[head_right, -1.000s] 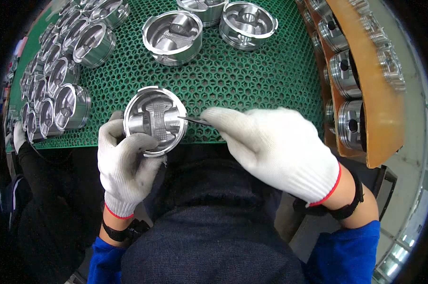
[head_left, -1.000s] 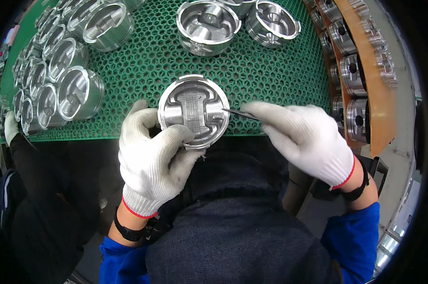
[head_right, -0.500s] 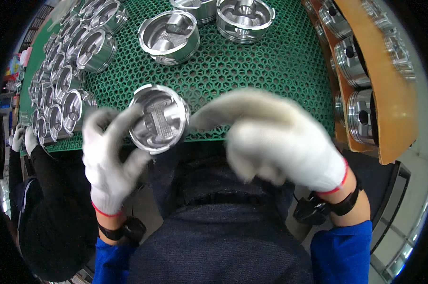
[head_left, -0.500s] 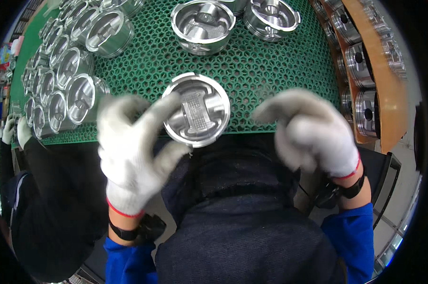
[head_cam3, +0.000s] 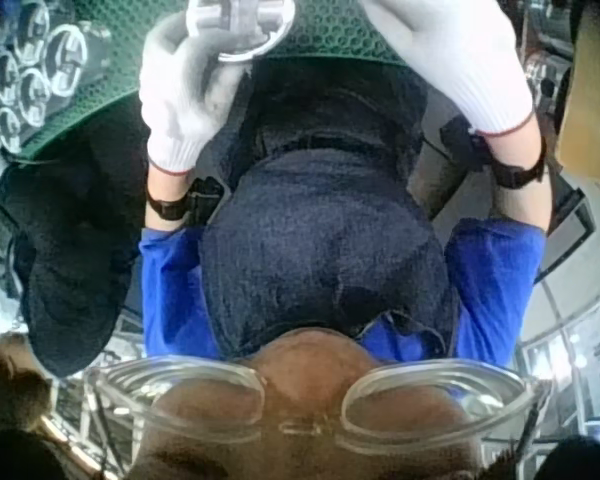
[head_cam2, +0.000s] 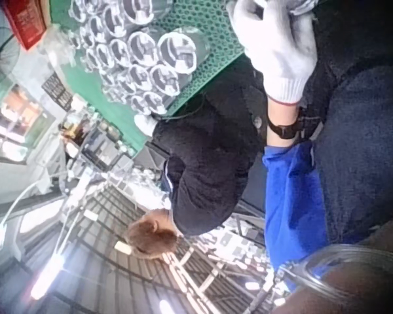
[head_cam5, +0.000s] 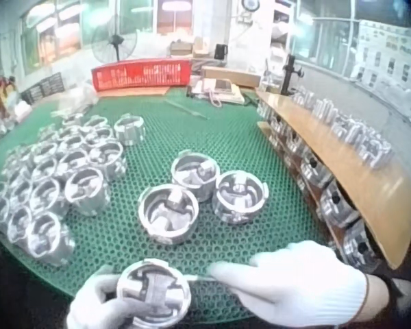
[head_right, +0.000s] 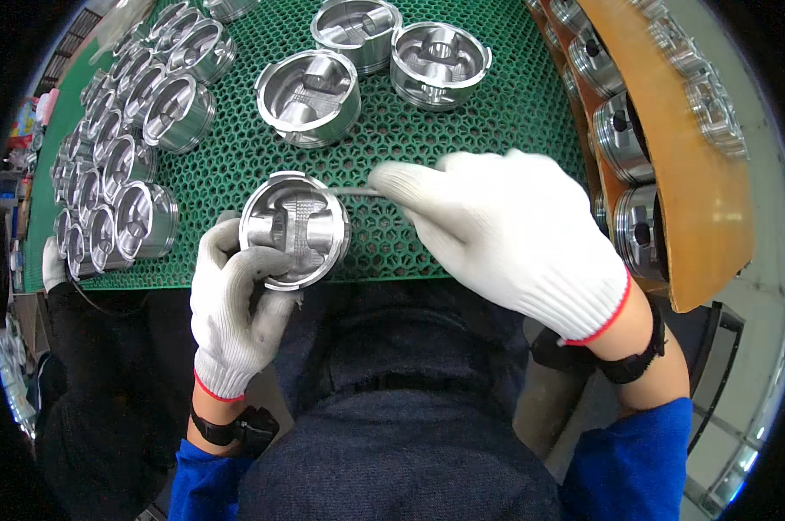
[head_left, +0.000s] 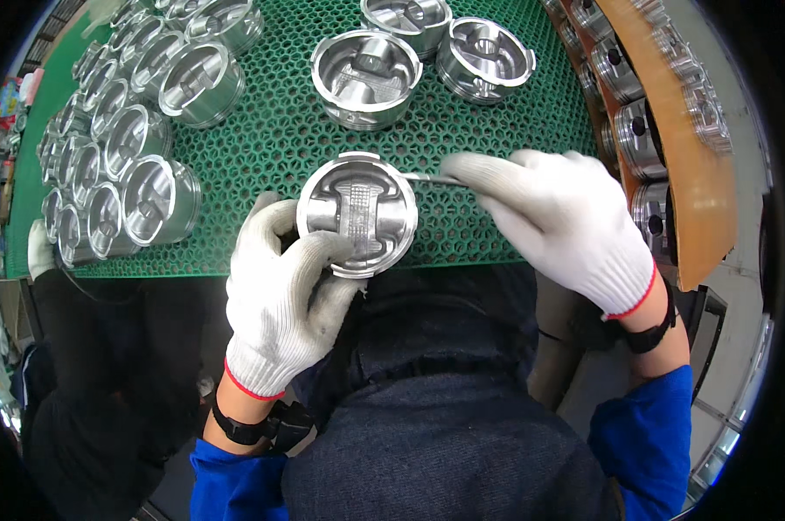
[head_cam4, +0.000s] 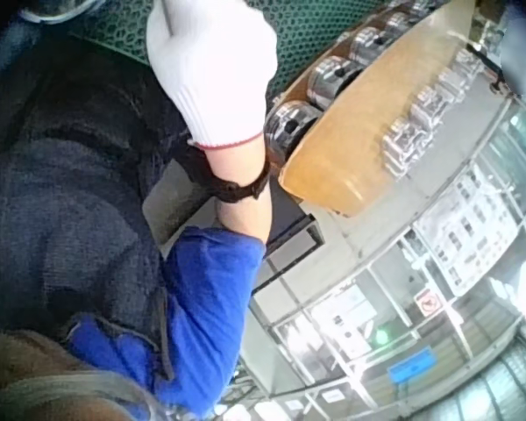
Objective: Inspecting metal pistons and using a small hand tool to clean inner grooves.
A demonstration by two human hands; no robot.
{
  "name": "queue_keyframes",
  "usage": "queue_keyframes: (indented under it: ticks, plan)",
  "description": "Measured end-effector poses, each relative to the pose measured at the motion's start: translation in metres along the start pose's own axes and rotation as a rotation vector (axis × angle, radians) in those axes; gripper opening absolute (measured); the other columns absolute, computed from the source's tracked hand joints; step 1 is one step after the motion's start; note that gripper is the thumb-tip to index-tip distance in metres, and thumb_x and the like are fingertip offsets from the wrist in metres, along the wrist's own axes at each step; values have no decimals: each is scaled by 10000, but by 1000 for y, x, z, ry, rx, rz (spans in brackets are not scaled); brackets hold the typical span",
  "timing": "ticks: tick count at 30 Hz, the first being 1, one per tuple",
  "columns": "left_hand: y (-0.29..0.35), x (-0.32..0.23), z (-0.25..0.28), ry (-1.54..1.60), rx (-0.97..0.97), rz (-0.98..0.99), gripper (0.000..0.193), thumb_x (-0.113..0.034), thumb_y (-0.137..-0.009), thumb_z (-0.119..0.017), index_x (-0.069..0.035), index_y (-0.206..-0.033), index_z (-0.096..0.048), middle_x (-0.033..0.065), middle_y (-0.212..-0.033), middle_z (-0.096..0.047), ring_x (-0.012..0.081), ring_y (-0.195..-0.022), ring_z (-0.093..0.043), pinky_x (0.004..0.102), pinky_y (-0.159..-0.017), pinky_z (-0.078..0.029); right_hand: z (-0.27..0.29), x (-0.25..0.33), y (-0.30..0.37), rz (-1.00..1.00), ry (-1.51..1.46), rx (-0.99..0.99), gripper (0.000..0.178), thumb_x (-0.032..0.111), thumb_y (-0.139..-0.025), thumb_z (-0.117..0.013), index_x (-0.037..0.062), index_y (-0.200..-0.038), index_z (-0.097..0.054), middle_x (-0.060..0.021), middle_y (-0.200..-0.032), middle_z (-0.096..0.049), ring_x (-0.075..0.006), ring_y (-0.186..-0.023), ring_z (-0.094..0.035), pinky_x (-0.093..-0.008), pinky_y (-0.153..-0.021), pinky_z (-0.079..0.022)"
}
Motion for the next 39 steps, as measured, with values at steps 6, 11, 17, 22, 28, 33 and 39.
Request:
queue_keyframes:
  ticks: [6,11,17,22,28,33,39]
  plan:
    - [-1,0,-2,-44,-23,-13,324,-222,-659,-846,-107,-929,-707,155,-1003,-615,375,-969,-606,522,-990,-480,-18,11,23,-59,-161,313,264,179,-942,-590,197,-1198,-651,-114,-753,-690,-294,-667,-700,-395,-598,-573]
    - [0,-4,0,-75,-10,-25,323,-236,-651,-849,-103,-907,-703,157,-1009,-609,372,-962,-602,537,-988,-478,-10,1,15,-62,-125,187,371,91,-872,-633,148,-1237,-661,-101,-765,-695,-296,-675,-703,-391,-636,-586]
    - [-3,-9,-3,-110,7,-85,277,-134,-648,-821,-88,-890,-695,189,-1064,-603,376,-1010,-610,447,-879,-506,-38,21,33,-124,-427,313,337,198,-944,-587,177,-1279,-623,-122,-697,-660,-296,-636,-693,-409,-558,-572]
    - [-3,-8,-2,-146,34,-72,290,-153,-651,-831,-98,-908,-707,188,-1062,-612,374,-1007,-612,444,-882,-509,-87,36,46,-501,-1643,732,413,185,-1012,-532,37,-1396,-557,-24,-1026,-723,-64,-656,-508,-220,-640,-495]
    - [-9,-23,24,-250,49,-26,551,-151,-540,-868,-140,-1069,-714,231,-1213,-576,437,-1170,-547,508,-985,-471,-54,-9,26,-437,-1455,316,429,141,-967,-539,-38,-1356,-567,-83,-1076,-714,-60,-604,-508,-214,-547,-453]
    - [-25,-36,13,-348,80,-284,442,-185,-543,-863,-168,-953,-697,123,-1283,-564,396,-1238,-494,609,-1063,-371,-49,-59,42,-566,-1324,-33,454,134,-943,-442,-94,-1324,-538,14,-584,-484,-43,-423,-372,-200,-393,-309]
    - [-45,6,50,-630,-73,-143,334,-154,-617,-841,-132,-907,-676,125,-1256,-600,389,-1223,-519,587,-1081,-352,-50,-62,48,-564,-1380,-68,460,132,-940,-447,-111,-1322,-521,11,-574,-474,-44,-413,-364,-201,-390,-299]
Point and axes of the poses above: each hand's wrist, its own y-axis away from the middle knuckle, its own z-axis out of the back of the hand, x = y × z, the point moved 8 cm from there along -y, towards the middle knuckle
